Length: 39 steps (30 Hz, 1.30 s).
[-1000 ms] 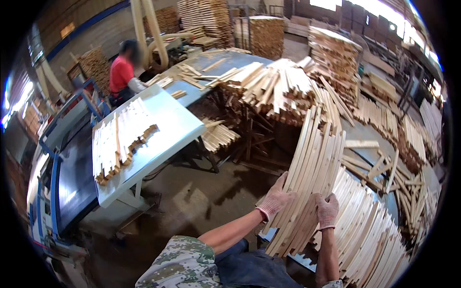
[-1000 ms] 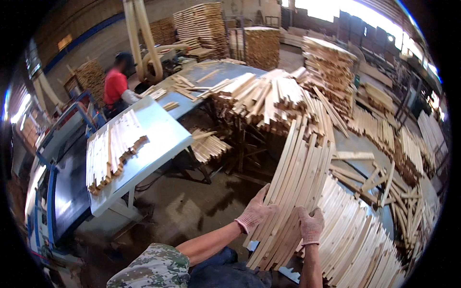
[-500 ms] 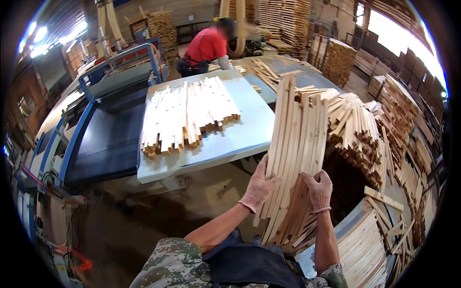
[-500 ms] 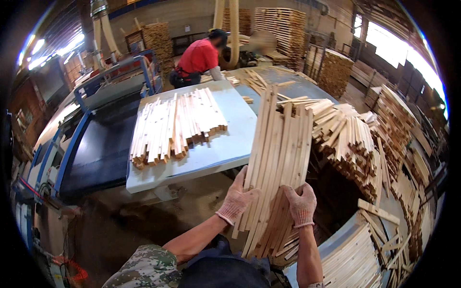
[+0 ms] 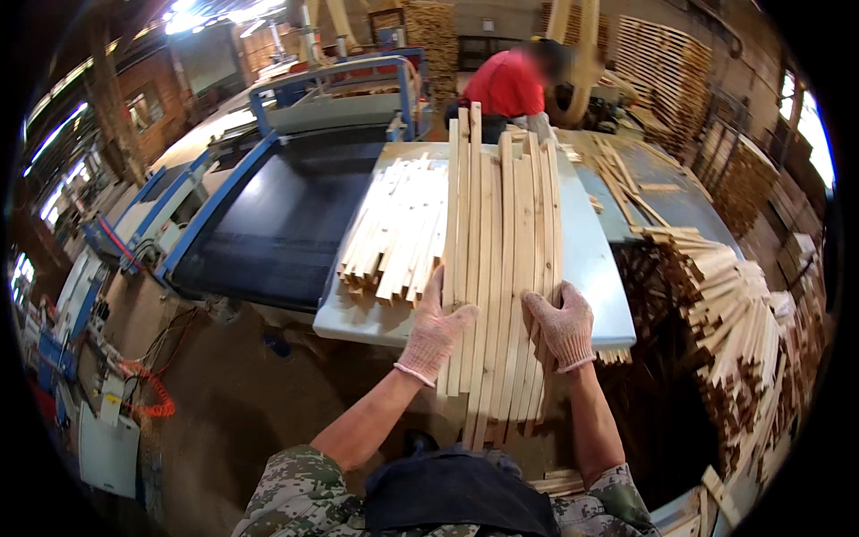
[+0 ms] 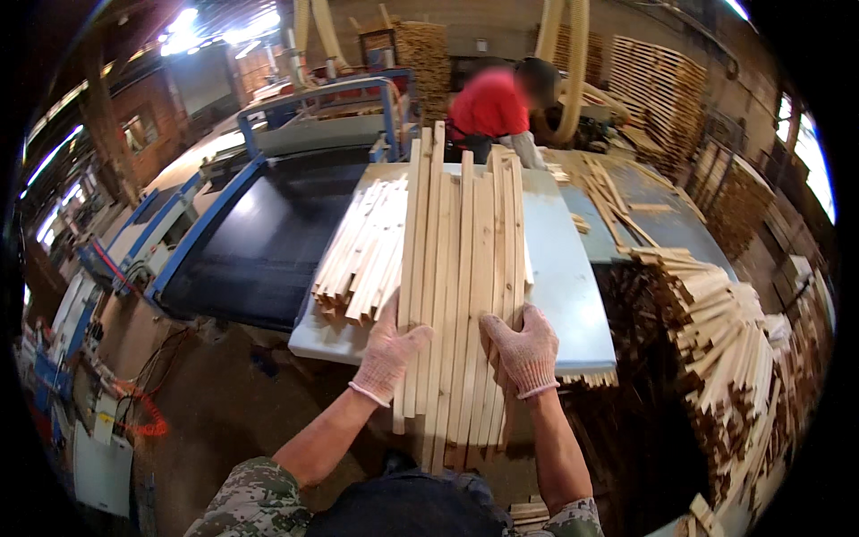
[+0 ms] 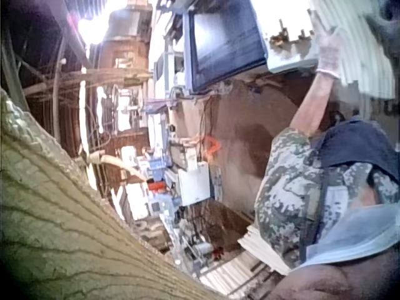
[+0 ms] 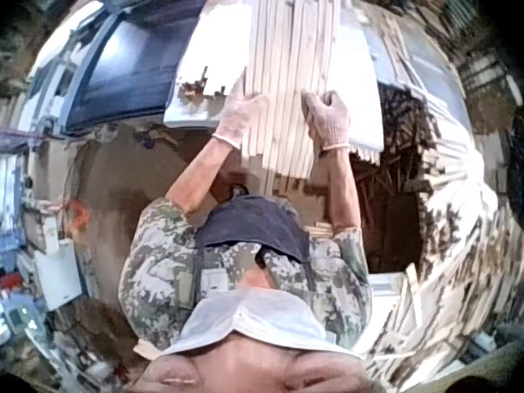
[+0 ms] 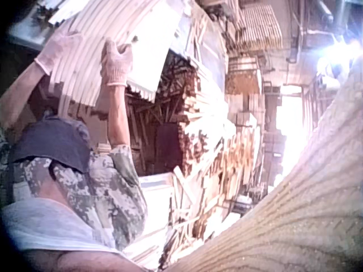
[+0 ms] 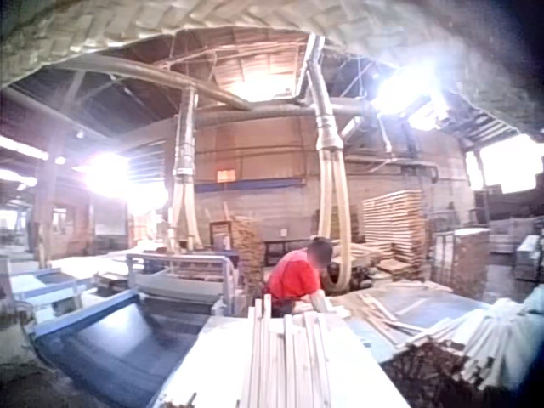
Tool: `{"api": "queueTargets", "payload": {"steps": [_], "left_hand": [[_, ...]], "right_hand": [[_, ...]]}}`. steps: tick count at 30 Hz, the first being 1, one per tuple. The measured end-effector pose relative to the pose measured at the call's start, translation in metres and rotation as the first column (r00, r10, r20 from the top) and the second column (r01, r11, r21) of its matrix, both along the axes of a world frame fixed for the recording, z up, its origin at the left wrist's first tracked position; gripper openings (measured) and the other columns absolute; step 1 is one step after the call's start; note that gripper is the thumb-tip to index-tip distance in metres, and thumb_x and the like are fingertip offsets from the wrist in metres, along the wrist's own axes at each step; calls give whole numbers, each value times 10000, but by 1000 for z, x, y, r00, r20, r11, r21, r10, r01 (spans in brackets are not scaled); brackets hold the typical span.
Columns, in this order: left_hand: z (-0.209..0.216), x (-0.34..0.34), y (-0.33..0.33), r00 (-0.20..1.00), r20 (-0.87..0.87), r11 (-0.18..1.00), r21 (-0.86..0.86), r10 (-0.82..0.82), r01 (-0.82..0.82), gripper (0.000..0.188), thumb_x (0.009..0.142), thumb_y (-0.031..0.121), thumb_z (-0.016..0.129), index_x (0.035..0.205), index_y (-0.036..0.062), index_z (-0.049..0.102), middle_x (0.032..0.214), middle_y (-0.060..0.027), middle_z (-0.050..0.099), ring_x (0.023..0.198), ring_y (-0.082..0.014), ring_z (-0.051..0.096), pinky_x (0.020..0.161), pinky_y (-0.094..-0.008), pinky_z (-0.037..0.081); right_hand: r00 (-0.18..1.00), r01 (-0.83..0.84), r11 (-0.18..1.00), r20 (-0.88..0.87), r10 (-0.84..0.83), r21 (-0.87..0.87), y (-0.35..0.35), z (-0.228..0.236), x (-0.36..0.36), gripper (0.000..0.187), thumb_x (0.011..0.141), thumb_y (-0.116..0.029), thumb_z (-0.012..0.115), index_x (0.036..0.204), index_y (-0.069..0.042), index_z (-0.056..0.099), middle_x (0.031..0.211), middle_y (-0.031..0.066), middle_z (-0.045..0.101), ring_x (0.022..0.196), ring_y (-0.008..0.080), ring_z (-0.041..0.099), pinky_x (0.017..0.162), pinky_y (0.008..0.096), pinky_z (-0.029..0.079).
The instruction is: The person sorts and stacks wooden slats on a workbench and places sections of them onto a moving conveyor belt.
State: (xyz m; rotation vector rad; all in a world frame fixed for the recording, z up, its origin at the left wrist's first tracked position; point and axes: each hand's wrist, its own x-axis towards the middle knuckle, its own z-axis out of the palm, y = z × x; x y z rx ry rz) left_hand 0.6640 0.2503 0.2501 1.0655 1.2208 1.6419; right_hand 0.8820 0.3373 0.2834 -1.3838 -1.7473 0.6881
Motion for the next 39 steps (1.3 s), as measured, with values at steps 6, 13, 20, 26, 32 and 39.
{"api": "queueTargets", "payload": {"steps": [6,13,20,26,32,39], "left_hand": [[41,-98,-11,979,106,962,192,176,-194,799,941,95,728,1635,-1,344,1441,-112,601,1221,-165,625,1033,-318,544],[46,-268,-64,936,49,936,49,347,-350,629,979,205,735,1536,24,506,1356,-96,656,1190,-182,651,1032,-347,554],[-11,-468,-93,930,19,913,-199,366,-356,613,979,180,716,1531,4,516,1337,-130,678,1142,-208,696,1008,-360,581],[-33,-574,-88,959,-11,898,-349,282,-268,576,982,209,679,1485,-39,546,1318,-146,693,1149,-214,695,1024,-342,562],[-52,-644,-43,987,-44,890,-428,154,-158,593,978,254,687,1474,-44,556,1310,-160,699,1148,-218,690,1039,-349,539],[-75,-714,13,794,-601,746,-571,-95,-342,548,947,453,721,1364,99,710,1348,-223,684,1262,-354,671,1086,-433,526]], "right_hand": [[948,-311,928,-7,317,-204,25,62,-126,596,805,-543,800,805,29,632,723,139,655,776,248,678,783,418,550],[826,-510,859,255,503,-41,37,39,-326,643,818,-598,753,899,36,692,755,152,712,751,271,713,755,396,580],[795,-486,846,291,532,-217,11,-17,-523,686,812,-630,749,988,33,732,939,218,762,924,316,737,884,429,570],[786,-404,800,279,551,-444,0,-53,-621,750,852,-613,694,1147,75,741,1115,279,762,1058,396,747,946,452,575],[818,-309,834,319,478,-457,23,-77,-671,725,854,-588,705,1155,71,742,1106,269,766,1043,383,754,932,446,585],[871,-305,891,280,403,-336,42,-122,-715,670,868,-459,739,1296,44,632,1218,283,709,1144,417,714,1019,460,568]]}}
